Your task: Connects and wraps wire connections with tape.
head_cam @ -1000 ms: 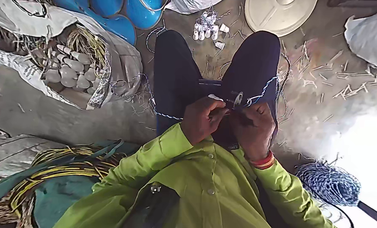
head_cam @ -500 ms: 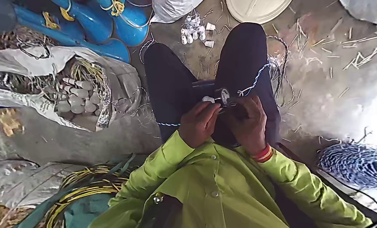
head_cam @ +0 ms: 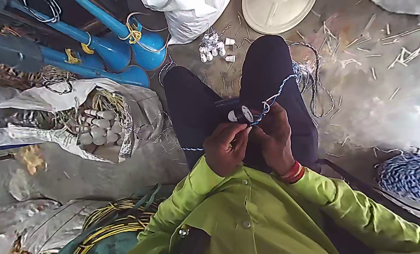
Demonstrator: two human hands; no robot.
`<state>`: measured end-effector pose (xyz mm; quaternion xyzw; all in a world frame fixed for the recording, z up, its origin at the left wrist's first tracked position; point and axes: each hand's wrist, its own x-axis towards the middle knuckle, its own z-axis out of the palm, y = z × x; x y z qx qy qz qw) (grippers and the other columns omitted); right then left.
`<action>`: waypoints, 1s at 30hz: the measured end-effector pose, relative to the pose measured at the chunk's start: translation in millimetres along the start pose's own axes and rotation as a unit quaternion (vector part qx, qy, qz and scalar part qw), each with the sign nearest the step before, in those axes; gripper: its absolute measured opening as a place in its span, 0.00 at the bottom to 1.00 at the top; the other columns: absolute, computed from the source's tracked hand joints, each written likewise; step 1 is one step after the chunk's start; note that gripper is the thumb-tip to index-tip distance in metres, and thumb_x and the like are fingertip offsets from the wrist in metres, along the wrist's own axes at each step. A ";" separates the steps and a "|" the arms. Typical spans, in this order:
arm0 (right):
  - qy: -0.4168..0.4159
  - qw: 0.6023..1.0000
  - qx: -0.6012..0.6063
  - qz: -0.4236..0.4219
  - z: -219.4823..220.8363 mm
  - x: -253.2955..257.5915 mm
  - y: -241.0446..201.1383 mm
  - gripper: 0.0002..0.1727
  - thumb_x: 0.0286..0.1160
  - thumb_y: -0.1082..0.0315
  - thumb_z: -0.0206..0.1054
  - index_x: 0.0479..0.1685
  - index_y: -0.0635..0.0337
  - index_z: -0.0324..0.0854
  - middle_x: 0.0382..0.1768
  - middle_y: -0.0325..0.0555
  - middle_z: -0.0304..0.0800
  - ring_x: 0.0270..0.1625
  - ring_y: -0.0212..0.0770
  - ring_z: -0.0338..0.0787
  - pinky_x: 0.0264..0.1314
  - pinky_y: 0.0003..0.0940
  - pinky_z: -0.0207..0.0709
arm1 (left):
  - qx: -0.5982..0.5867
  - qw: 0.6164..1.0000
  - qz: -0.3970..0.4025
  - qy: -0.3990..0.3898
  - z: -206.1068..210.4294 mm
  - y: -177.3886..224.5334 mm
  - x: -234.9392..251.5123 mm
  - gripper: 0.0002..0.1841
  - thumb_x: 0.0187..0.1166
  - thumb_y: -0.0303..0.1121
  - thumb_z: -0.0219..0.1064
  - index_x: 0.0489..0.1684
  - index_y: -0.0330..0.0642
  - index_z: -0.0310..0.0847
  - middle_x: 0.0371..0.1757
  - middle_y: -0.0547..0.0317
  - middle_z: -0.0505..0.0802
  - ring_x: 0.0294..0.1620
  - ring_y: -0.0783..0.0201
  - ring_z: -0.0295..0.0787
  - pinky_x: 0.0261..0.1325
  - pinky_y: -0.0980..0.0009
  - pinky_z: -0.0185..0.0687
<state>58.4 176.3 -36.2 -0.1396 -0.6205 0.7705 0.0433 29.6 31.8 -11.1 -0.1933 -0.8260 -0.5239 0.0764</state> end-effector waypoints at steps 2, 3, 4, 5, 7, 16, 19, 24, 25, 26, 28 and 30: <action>0.003 1.000 -0.002 -0.007 0.2 0.3 -0.2 0.37 0.66 0.80 0.67 0.79 0.62 0.59 0.61 0.46 0.89 0.60 0.39 0.92 0.61 0.38 0.89 | 0.008 1.000 0.008 0.006 -1.3 -0.2 0.9 0.07 0.69 0.23 0.76 0.40 0.28 0.92 0.42 0.49 0.94 0.40 0.69 0.93 0.42 0.77 0.92; 0.006 1.000 -0.012 -0.003 -0.2 0.4 -0.5 0.36 0.66 0.79 0.68 0.79 0.62 0.60 0.59 0.45 0.89 0.58 0.38 0.92 0.59 0.37 0.90 | 0.018 1.000 0.013 0.012 -2.1 -0.6 2.0 0.07 0.69 0.24 0.76 0.40 0.29 0.92 0.43 0.49 0.94 0.42 0.69 0.93 0.44 0.76 0.92; 0.012 1.000 -0.027 0.004 -0.6 0.1 -1.0 0.36 0.67 0.78 0.68 0.79 0.61 0.61 0.57 0.44 0.91 0.55 0.36 0.93 0.56 0.35 0.91 | 0.029 0.999 0.017 0.016 -2.8 -1.5 2.8 0.07 0.69 0.25 0.77 0.39 0.31 0.93 0.44 0.50 0.93 0.45 0.67 0.91 0.48 0.75 0.91; 0.017 0.999 -0.045 0.013 -0.9 0.0 -1.7 0.35 0.67 0.78 0.69 0.78 0.60 0.62 0.54 0.41 0.92 0.51 0.33 0.94 0.52 0.33 0.91 | 0.040 0.999 0.018 0.016 -3.6 -2.5 3.8 0.06 0.70 0.27 0.77 0.39 0.34 0.93 0.47 0.50 0.90 0.48 0.66 0.88 0.52 0.74 0.88; 0.022 0.998 -0.060 0.022 -1.7 -0.7 -2.4 0.34 0.68 0.78 0.69 0.76 0.60 0.62 0.49 0.39 0.92 0.45 0.31 0.93 0.47 0.31 0.90 | 0.044 0.999 0.014 0.003 -4.6 -3.8 5.3 0.07 0.73 0.30 0.75 0.39 0.34 0.92 0.56 0.45 0.87 0.57 0.61 0.87 0.60 0.71 0.87; 0.018 0.995 -0.095 0.011 -6.5 -1.8 2.7 0.32 0.67 0.72 0.75 0.71 0.59 0.65 0.41 0.40 0.91 0.39 0.33 0.92 0.42 0.32 0.90 | -0.118 0.986 -0.107 -0.053 -9.8 -2.8 6.0 0.05 0.80 0.22 0.67 0.46 0.28 0.83 0.69 0.38 0.87 0.57 0.58 0.93 0.53 0.66 0.94; -0.004 0.990 -0.138 0.016 -6.5 -1.5 1.1 0.36 0.68 0.67 0.73 0.78 0.60 0.63 0.51 0.42 0.92 0.46 0.33 0.93 0.48 0.33 0.91 | -0.163 0.977 -0.135 -0.031 -11.0 -1.6 3.8 0.05 0.80 0.21 0.67 0.47 0.28 0.83 0.69 0.39 0.88 0.62 0.56 0.92 0.56 0.65 0.93; -0.017 0.988 -0.150 -0.017 -11.5 -0.9 1.0 0.34 0.71 0.69 0.74 0.79 0.64 0.67 0.56 0.46 0.93 0.50 0.33 0.95 0.52 0.32 0.92 | -0.212 0.962 -0.170 -0.023 -12.9 -0.4 1.7 0.05 0.79 0.22 0.67 0.45 0.32 0.86 0.67 0.43 0.90 0.68 0.53 0.89 0.62 0.61 0.91; -0.021 0.988 -0.149 -0.028 -13.7 0.0 0.7 0.34 0.72 0.70 0.73 0.80 0.65 0.66 0.58 0.48 0.92 0.51 0.33 0.95 0.53 0.32 0.92 | -0.219 0.959 -0.178 -0.021 -13.2 0.2 1.8 0.05 0.79 0.22 0.67 0.45 0.33 0.87 0.67 0.43 0.90 0.69 0.52 0.89 0.63 0.60 0.91; -0.025 0.988 -0.147 -0.038 -15.6 0.4 0.8 0.34 0.73 0.72 0.72 0.81 0.64 0.65 0.57 0.48 0.93 0.50 0.34 0.95 0.53 0.32 0.92 | -0.222 0.957 -0.184 -0.019 -13.6 0.8 1.8 0.04 0.79 0.22 0.67 0.45 0.34 0.87 0.66 0.43 0.91 0.69 0.51 0.89 0.63 0.59 0.91; -0.036 0.987 -0.146 -0.051 -19.1 2.0 0.9 0.35 0.74 0.73 0.72 0.82 0.64 0.64 0.56 0.46 0.93 0.50 0.33 0.96 0.52 0.31 0.92 | -0.228 0.956 -0.185 -0.019 -14.6 0.7 2.8 0.05 0.79 0.22 0.67 0.45 0.35 0.87 0.65 0.43 0.91 0.70 0.50 0.88 0.65 0.58 0.90; -0.051 0.985 -0.150 -0.069 -22.0 4.5 0.9 0.35 0.74 0.73 0.71 0.83 0.65 0.63 0.56 0.46 0.93 0.50 0.32 0.95 0.52 0.30 0.92 | -0.239 0.952 -0.193 -0.018 -17.2 -0.4 6.2 0.05 0.78 0.23 0.68 0.45 0.37 0.88 0.63 0.44 0.93 0.70 0.50 0.88 0.66 0.57 0.89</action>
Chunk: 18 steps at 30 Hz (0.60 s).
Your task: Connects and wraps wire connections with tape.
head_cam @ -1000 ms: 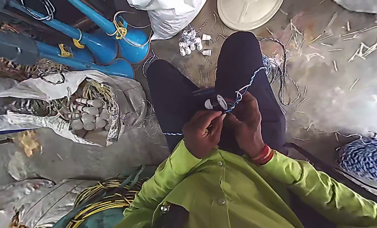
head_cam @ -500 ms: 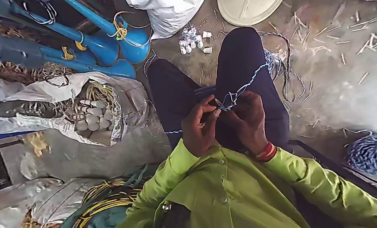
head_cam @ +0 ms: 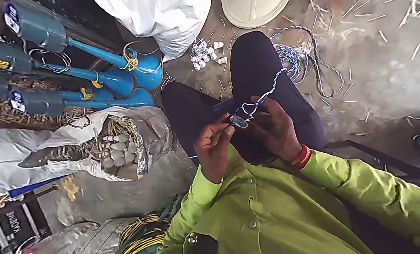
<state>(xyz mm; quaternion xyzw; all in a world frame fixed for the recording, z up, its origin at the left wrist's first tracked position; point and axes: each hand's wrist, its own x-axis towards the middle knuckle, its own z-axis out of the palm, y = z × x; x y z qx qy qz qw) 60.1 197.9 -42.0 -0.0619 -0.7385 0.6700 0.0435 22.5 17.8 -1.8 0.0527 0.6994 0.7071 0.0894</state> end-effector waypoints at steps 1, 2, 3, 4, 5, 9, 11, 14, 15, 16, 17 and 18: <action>-0.010 1.000 0.006 -0.005 -1.4 0.9 -0.1 0.35 0.74 0.73 0.71 0.82 0.65 0.63 0.56 0.46 0.93 0.50 0.33 0.96 0.53 0.30 0.92 | -0.010 1.000 -0.021 0.004 -2.1 2.3 1.2 0.05 0.78 0.24 0.68 0.44 0.38 0.89 0.62 0.46 0.93 0.68 0.52 0.89 0.64 0.58 0.90; -0.020 1.000 0.017 -0.007 -3.0 2.0 -0.2 0.34 0.75 0.73 0.70 0.81 0.65 0.64 0.57 0.47 0.93 0.50 0.33 0.96 0.53 0.31 0.92 | -0.026 0.998 -0.052 0.006 -4.7 6.0 2.4 0.05 0.78 0.25 0.69 0.44 0.39 0.90 0.61 0.48 0.94 0.65 0.55 0.91 0.61 0.60 0.91; -0.031 0.999 0.036 -0.010 -4.8 3.6 0.1 0.32 0.74 0.74 0.70 0.80 0.65 0.65 0.59 0.48 0.92 0.50 0.34 0.96 0.53 0.31 0.93 | -0.048 0.995 -0.091 0.002 -7.4 10.8 3.8 0.05 0.78 0.26 0.69 0.44 0.40 0.90 0.58 0.50 0.95 0.60 0.58 0.93 0.58 0.62 0.92; -0.041 0.997 0.065 -0.012 -5.9 5.3 -0.1 0.31 0.73 0.76 0.70 0.78 0.65 0.67 0.60 0.48 0.90 0.50 0.34 0.95 0.53 0.31 0.93 | -0.079 0.987 -0.139 -0.005 -9.1 16.5 5.2 0.06 0.78 0.25 0.68 0.43 0.42 0.91 0.52 0.55 0.96 0.52 0.63 0.94 0.54 0.65 0.92; -0.051 0.993 0.102 -0.012 -5.8 6.9 -0.6 0.30 0.72 0.78 0.70 0.76 0.65 0.68 0.60 0.47 0.89 0.49 0.34 0.94 0.53 0.30 0.92 | -0.114 0.975 -0.191 -0.023 -9.2 22.0 5.6 0.08 0.78 0.24 0.66 0.41 0.43 0.92 0.43 0.59 0.96 0.42 0.68 0.93 0.49 0.68 0.92; -0.053 0.991 0.123 0.029 -9.3 5.4 -6.8 0.31 0.69 0.78 0.73 0.75 0.62 0.69 0.51 0.42 0.93 0.46 0.35 0.95 0.49 0.31 0.93 | -0.160 0.949 -0.261 -0.078 -4.4 27.2 3.8 0.08 0.75 0.20 0.67 0.40 0.41 0.92 0.34 0.59 0.95 0.34 0.70 0.92 0.44 0.71 0.91; -0.042 0.995 0.029 0.086 -21.9 -1.0 -13.1 0.34 0.69 0.68 0.79 0.76 0.57 0.70 0.50 0.40 0.95 0.46 0.34 0.96 0.46 0.33 0.93 | -0.138 0.958 -0.241 -0.065 -5.2 25.9 1.7 0.06 0.75 0.22 0.69 0.41 0.40 0.92 0.35 0.59 0.95 0.34 0.70 0.92 0.44 0.70 0.92; 0.001 0.987 -0.159 0.003 -47.3 -9.0 -17.5 0.27 0.76 0.60 0.74 0.70 0.63 0.74 0.50 0.45 0.93 0.44 0.35 0.93 0.45 0.35 0.90 | -0.093 0.970 -0.215 -0.062 -4.8 26.5 3.4 0.05 0.77 0.24 0.70 0.43 0.37 0.91 0.36 0.58 0.95 0.36 0.68 0.92 0.44 0.68 0.91; 0.013 0.973 -0.216 -0.079 -53.9 -12.0 -18.7 0.22 0.78 0.62 0.71 0.64 0.67 0.77 0.49 0.51 0.91 0.44 0.38 0.90 0.45 0.37 0.87 | -0.090 0.970 -0.213 -0.070 -4.9 26.2 3.4 0.05 0.77 0.24 0.69 0.44 0.36 0.90 0.37 0.57 0.95 0.36 0.67 0.93 0.44 0.67 0.93; 0.012 0.952 -0.257 -0.166 -58.3 -11.9 -22.1 0.15 0.79 0.64 0.70 0.57 0.64 0.80 0.48 0.54 0.89 0.47 0.42 0.89 0.47 0.38 0.84 | -0.089 0.970 -0.213 -0.079 -4.2 25.3 3.2 0.06 0.78 0.23 0.69 0.45 0.35 0.90 0.37 0.57 0.95 0.36 0.67 0.93 0.44 0.67 0.94; -0.011 0.930 -0.278 -0.239 -60.7 -9.9 -26.2 0.09 0.80 0.65 0.70 0.53 0.57 0.82 0.48 0.53 0.87 0.50 0.44 0.88 0.51 0.38 0.83 | -0.091 0.968 -0.218 -0.087 -2.9 24.4 3.2 0.06 0.78 0.23 0.69 0.45 0.34 0.90 0.37 0.57 0.95 0.36 0.68 0.93 0.43 0.68 0.94; -0.049 0.914 -0.273 -0.295 -61.5 -7.2 -29.3 0.08 0.80 0.66 0.71 0.54 0.49 0.86 0.50 0.49 0.85 0.53 0.43 0.86 0.55 0.36 0.81 | -0.095 0.965 -0.225 -0.093 -1.1 23.6 3.2 0.05 0.78 0.23 0.69 0.45 0.34 0.90 0.37 0.57 0.95 0.35 0.67 0.93 0.42 0.68 0.94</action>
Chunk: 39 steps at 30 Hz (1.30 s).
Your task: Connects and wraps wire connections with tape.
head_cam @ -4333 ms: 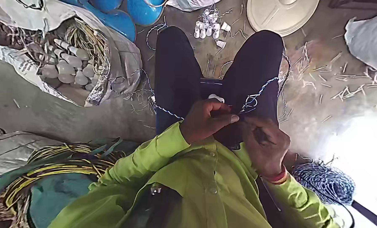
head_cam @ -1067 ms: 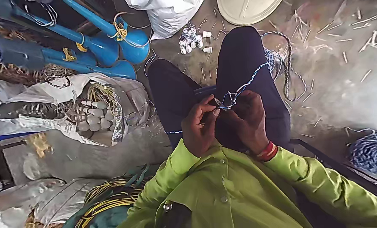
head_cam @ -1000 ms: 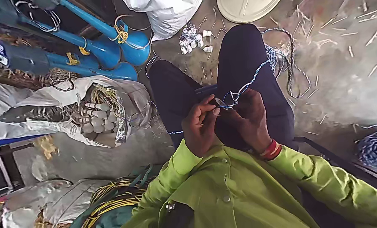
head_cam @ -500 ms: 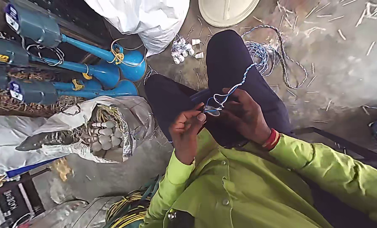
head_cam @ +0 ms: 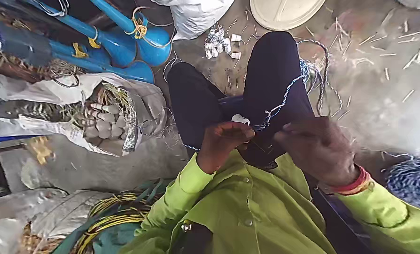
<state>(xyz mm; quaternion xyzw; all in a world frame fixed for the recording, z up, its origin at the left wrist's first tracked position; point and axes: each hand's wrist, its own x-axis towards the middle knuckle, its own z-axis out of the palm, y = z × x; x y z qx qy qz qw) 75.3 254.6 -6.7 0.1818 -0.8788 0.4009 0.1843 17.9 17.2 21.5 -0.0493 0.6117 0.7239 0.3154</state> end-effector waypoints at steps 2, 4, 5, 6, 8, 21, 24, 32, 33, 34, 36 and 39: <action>-0.045 0.994 0.021 -0.093 2.4 7.1 0.7 0.12 0.78 0.63 0.74 0.57 0.41 0.89 0.52 0.46 0.86 0.57 0.45 0.84 0.59 0.38 0.78 | 0.006 1.000 0.000 -0.015 1.3 -1.5 0.9 0.05 0.78 0.23 0.70 0.44 0.33 0.91 0.35 0.56 0.95 0.34 0.68 0.93 0.41 0.69 0.93; -0.066 0.987 0.033 -0.142 8.0 12.9 2.4 0.12 0.77 0.64 0.75 0.57 0.42 0.91 0.53 0.47 0.86 0.57 0.46 0.82 0.60 0.39 0.76 | 0.045 0.998 0.029 -0.031 -0.3 -3.3 0.7 0.06 0.80 0.24 0.69 0.46 0.31 0.91 0.37 0.55 0.96 0.35 0.68 0.94 0.42 0.69 0.94; -0.064 0.986 0.044 -0.151 10.4 14.7 2.9 0.12 0.77 0.66 0.75 0.56 0.43 0.91 0.54 0.47 0.85 0.58 0.46 0.82 0.62 0.40 0.76 | 0.076 0.995 0.056 -0.040 -1.2 -5.5 0.4 0.07 0.80 0.24 0.69 0.47 0.31 0.91 0.37 0.55 0.96 0.35 0.69 0.94 0.42 0.70 0.94; -0.054 0.986 0.061 -0.146 12.5 15.6 2.4 0.11 0.77 0.67 0.75 0.55 0.46 0.91 0.55 0.46 0.86 0.60 0.45 0.82 0.65 0.41 0.75 | 0.110 0.989 0.089 -0.050 -1.6 -8.2 0.2 0.07 0.81 0.24 0.68 0.47 0.31 0.92 0.38 0.56 0.96 0.34 0.71 0.92 0.40 0.73 0.92; -0.015 0.991 0.071 -0.113 15.2 15.2 1.1 0.07 0.79 0.68 0.72 0.50 0.49 0.91 0.56 0.43 0.91 0.63 0.44 0.85 0.71 0.43 0.74 | 0.163 0.968 0.172 -0.083 -3.2 -14.7 3.1 0.07 0.81 0.23 0.66 0.46 0.30 0.91 0.39 0.57 0.94 0.37 0.75 0.89 0.43 0.76 0.89; -0.100 0.944 0.090 0.300 18.0 30.1 -7.0 0.08 0.76 0.64 0.62 0.39 0.55 0.86 0.20 0.34 0.81 0.18 0.28 0.79 0.18 0.30 0.75 | 0.386 0.814 0.432 0.046 -0.1 -28.2 8.1 0.06 0.72 0.27 0.76 0.36 0.32 0.94 0.36 0.49 0.93 0.40 0.64 0.90 0.49 0.75 0.87; -0.163 0.929 0.095 0.320 12.8 37.9 -1.0 0.08 0.72 0.63 0.63 0.27 0.50 0.83 0.13 0.30 0.77 0.13 0.26 0.75 0.14 0.29 0.70 | 0.412 0.753 0.511 0.053 -6.4 -40.6 9.6 0.07 0.75 0.26 0.74 0.43 0.30 0.92 0.40 0.46 0.93 0.42 0.59 0.90 0.52 0.70 0.87; -0.193 0.905 0.129 0.358 23.6 54.8 -6.7 0.12 0.70 0.66 0.77 0.52 0.50 0.91 0.28 0.42 0.91 0.21 0.40 0.86 0.23 0.43 0.82 | 0.469 0.719 0.511 0.050 -12.2 -40.5 8.2 0.08 0.78 0.25 0.69 0.48 0.33 0.92 0.40 0.48 0.92 0.41 0.58 0.87 0.50 0.67 0.85; -0.152 0.915 0.140 0.347 25.6 52.5 -9.1 0.21 0.71 0.66 0.77 0.65 0.51 0.87 0.35 0.46 0.93 0.25 0.41 0.88 0.27 0.44 0.84 | 0.464 0.721 0.510 0.073 -11.5 -38.6 9.2 0.08 0.78 0.26 0.69 0.46 0.33 0.92 0.39 0.48 0.92 0.41 0.59 0.87 0.49 0.68 0.86; -0.110 0.926 0.136 0.335 27.2 50.9 -10.5 0.26 0.74 0.64 0.76 0.73 0.51 0.81 0.40 0.46 0.94 0.28 0.39 0.90 0.28 0.41 0.86 | 0.453 0.728 0.505 0.100 -10.2 -36.1 10.5 0.07 0.77 0.26 0.70 0.43 0.33 0.93 0.36 0.49 0.91 0.40 0.60 0.88 0.48 0.69 0.86; -0.030 0.953 0.106 0.284 26.2 46.3 -8.8 0.29 0.80 0.62 0.70 0.80 0.58 0.72 0.50 0.46 0.92 0.38 0.34 0.91 0.37 0.33 0.87 | 0.424 0.759 0.473 0.142 -9.5 -29.6 11.5 0.07 0.76 0.27 0.71 0.40 0.32 0.93 0.36 0.50 0.92 0.41 0.62 0.88 0.48 0.72 0.86; 0.056 0.967 0.100 0.228 22.1 33.9 -11.7 0.13 0.79 0.65 0.68 0.53 0.66 0.79 0.38 0.43 0.84 0.34 0.29 0.82 0.35 0.25 0.79 | 0.363 0.822 0.410 0.158 -11.4 -21.6 11.0 0.07 0.76 0.26 0.71 0.42 0.30 0.92 0.42 0.50 0.92 0.45 0.66 0.89 0.49 0.74 0.88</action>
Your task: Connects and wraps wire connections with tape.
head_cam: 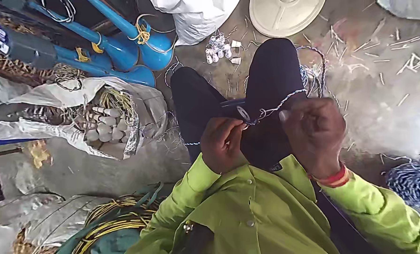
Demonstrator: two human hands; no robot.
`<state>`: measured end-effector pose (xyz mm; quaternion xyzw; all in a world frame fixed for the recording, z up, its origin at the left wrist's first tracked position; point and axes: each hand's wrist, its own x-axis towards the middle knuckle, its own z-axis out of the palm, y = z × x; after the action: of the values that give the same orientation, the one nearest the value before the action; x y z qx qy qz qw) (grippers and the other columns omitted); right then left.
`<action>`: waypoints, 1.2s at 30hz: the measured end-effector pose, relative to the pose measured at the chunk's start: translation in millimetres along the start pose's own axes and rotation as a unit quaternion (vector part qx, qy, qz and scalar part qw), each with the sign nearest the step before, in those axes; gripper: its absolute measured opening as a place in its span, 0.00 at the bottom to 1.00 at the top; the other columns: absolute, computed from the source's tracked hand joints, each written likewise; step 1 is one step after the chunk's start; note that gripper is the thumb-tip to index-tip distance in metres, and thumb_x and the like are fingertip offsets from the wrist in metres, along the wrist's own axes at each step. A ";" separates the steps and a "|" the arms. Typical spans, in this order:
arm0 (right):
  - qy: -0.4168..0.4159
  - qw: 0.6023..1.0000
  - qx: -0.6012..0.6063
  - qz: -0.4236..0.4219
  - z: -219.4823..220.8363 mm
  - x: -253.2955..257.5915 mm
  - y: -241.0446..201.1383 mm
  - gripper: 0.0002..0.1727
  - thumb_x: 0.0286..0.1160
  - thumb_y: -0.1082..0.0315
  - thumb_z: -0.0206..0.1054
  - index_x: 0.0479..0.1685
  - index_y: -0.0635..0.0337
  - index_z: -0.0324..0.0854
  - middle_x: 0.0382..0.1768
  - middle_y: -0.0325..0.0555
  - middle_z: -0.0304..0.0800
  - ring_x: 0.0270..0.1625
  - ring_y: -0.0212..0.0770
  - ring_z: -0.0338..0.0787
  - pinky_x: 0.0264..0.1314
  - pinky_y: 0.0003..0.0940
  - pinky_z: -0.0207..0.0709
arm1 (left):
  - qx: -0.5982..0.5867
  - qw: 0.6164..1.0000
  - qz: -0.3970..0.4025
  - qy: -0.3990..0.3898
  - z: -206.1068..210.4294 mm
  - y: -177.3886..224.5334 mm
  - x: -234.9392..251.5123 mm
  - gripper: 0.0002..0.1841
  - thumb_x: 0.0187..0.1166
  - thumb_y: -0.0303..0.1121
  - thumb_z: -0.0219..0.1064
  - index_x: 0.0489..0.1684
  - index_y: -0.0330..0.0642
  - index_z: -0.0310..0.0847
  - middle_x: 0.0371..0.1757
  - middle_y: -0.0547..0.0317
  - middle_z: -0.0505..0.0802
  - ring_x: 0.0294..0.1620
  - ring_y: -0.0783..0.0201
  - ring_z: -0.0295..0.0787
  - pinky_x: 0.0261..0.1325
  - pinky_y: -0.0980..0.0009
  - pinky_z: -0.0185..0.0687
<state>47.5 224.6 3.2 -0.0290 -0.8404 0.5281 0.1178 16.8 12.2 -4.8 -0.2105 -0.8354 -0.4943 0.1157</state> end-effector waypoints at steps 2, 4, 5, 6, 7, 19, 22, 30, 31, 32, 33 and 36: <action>-0.074 0.995 0.017 0.066 1.2 -12.5 -5.6 0.10 0.78 0.59 0.70 0.43 0.58 0.85 0.30 0.33 0.88 0.28 0.22 0.84 0.29 0.22 0.81 | -0.073 0.995 -0.072 -0.008 -1.7 1.8 2.7 0.07 0.76 0.24 0.71 0.44 0.30 0.90 0.44 0.52 0.91 0.42 0.70 0.90 0.43 0.76 0.91; -0.153 0.971 0.071 0.169 14.5 -20.7 -8.8 0.12 0.76 0.55 0.73 0.46 0.53 0.90 0.32 0.31 0.92 0.31 0.25 0.89 0.34 0.28 0.86 | -0.152 0.980 -0.130 -0.013 -1.0 4.1 4.1 0.07 0.76 0.23 0.72 0.46 0.29 0.89 0.44 0.53 0.91 0.38 0.70 0.90 0.39 0.75 0.92; -0.167 0.957 0.119 0.207 22.8 -22.0 -8.7 0.13 0.76 0.55 0.74 0.50 0.53 0.90 0.35 0.33 0.94 0.35 0.27 0.91 0.38 0.31 0.89 | -0.177 0.973 -0.149 -0.018 -0.4 5.1 4.3 0.07 0.75 0.22 0.72 0.46 0.29 0.89 0.43 0.54 0.91 0.38 0.69 0.90 0.40 0.73 0.92; -0.165 0.943 0.175 0.232 31.2 -22.2 -7.9 0.14 0.76 0.57 0.75 0.51 0.55 0.89 0.36 0.35 0.95 0.37 0.31 0.93 0.42 0.32 0.90 | -0.196 0.966 -0.165 -0.022 -0.1 6.3 3.7 0.07 0.75 0.22 0.72 0.46 0.29 0.89 0.43 0.54 0.91 0.38 0.68 0.91 0.41 0.72 0.93; -0.148 0.930 0.226 0.249 39.2 -23.3 -7.8 0.13 0.76 0.59 0.75 0.50 0.57 0.87 0.36 0.39 0.95 0.38 0.34 0.94 0.43 0.34 0.91 | -0.210 0.961 -0.176 -0.026 -0.6 7.8 1.7 0.07 0.75 0.21 0.72 0.47 0.29 0.88 0.44 0.53 0.91 0.38 0.67 0.92 0.41 0.71 0.94; -0.057 0.929 0.282 0.233 58.2 -24.0 2.3 0.26 0.72 0.74 0.65 0.74 0.57 0.77 0.52 0.41 0.94 0.50 0.33 0.94 0.52 0.34 0.91 | -0.183 0.965 -0.183 -0.047 5.1 11.5 -7.1 0.07 0.73 0.21 0.73 0.44 0.30 0.90 0.40 0.55 0.91 0.35 0.70 0.89 0.38 0.74 0.91; -0.052 0.918 0.309 0.242 59.8 -24.8 2.8 0.25 0.70 0.75 0.64 0.71 0.59 0.76 0.51 0.41 0.93 0.48 0.34 0.93 0.49 0.34 0.91 | -0.123 0.982 -0.138 -0.046 6.2 12.8 -8.2 0.07 0.74 0.22 0.73 0.44 0.30 0.90 0.43 0.53 0.92 0.40 0.69 0.92 0.42 0.73 0.93; -0.022 0.894 0.370 0.250 64.9 -26.7 -3.7 0.36 0.71 0.76 0.61 0.84 0.56 0.59 0.58 0.41 0.89 0.53 0.33 0.91 0.50 0.32 0.88 | 0.107 0.994 0.034 -0.009 8.4 14.7 -9.2 0.05 0.71 0.27 0.74 0.37 0.35 0.95 0.36 0.52 0.93 0.43 0.62 0.89 0.51 0.73 0.86; -0.020 0.904 0.365 0.220 66.4 -27.6 -0.1 0.40 0.72 0.76 0.61 0.89 0.58 0.52 0.70 0.44 0.84 0.63 0.34 0.89 0.60 0.33 0.87 | 0.115 0.993 0.034 -0.011 8.6 15.6 -9.5 0.05 0.70 0.27 0.74 0.36 0.36 0.96 0.36 0.52 0.94 0.43 0.62 0.90 0.51 0.73 0.86; -0.017 0.914 0.359 0.189 68.2 -28.6 3.1 0.43 0.73 0.76 0.61 0.91 0.61 0.46 0.78 0.46 0.78 0.71 0.35 0.86 0.68 0.33 0.84 | 0.119 0.992 0.031 -0.013 8.7 16.2 -9.8 0.05 0.71 0.27 0.74 0.36 0.36 0.96 0.36 0.53 0.94 0.43 0.62 0.90 0.50 0.73 0.86; -0.011 0.919 0.358 0.165 69.9 -29.2 5.3 0.44 0.74 0.76 0.62 0.92 0.62 0.43 0.80 0.48 0.75 0.74 0.36 0.83 0.73 0.35 0.82 | 0.121 0.992 0.026 -0.016 8.6 16.8 -10.0 0.05 0.71 0.27 0.74 0.36 0.36 0.96 0.36 0.53 0.94 0.43 0.62 0.90 0.50 0.73 0.86; 0.003 0.929 0.346 0.128 71.1 -28.7 7.4 0.42 0.70 0.78 0.63 0.89 0.64 0.50 0.74 0.47 0.82 0.70 0.38 0.86 0.69 0.37 0.84 | 0.110 0.993 0.013 -0.027 7.6 17.4 -9.6 0.06 0.71 0.27 0.73 0.37 0.36 0.95 0.36 0.53 0.94 0.43 0.63 0.90 0.49 0.73 0.86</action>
<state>58.6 160.2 -37.7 -0.0956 -0.5944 0.7966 0.0545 33.5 23.9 1.2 -0.2204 -0.8848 -0.3922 0.1218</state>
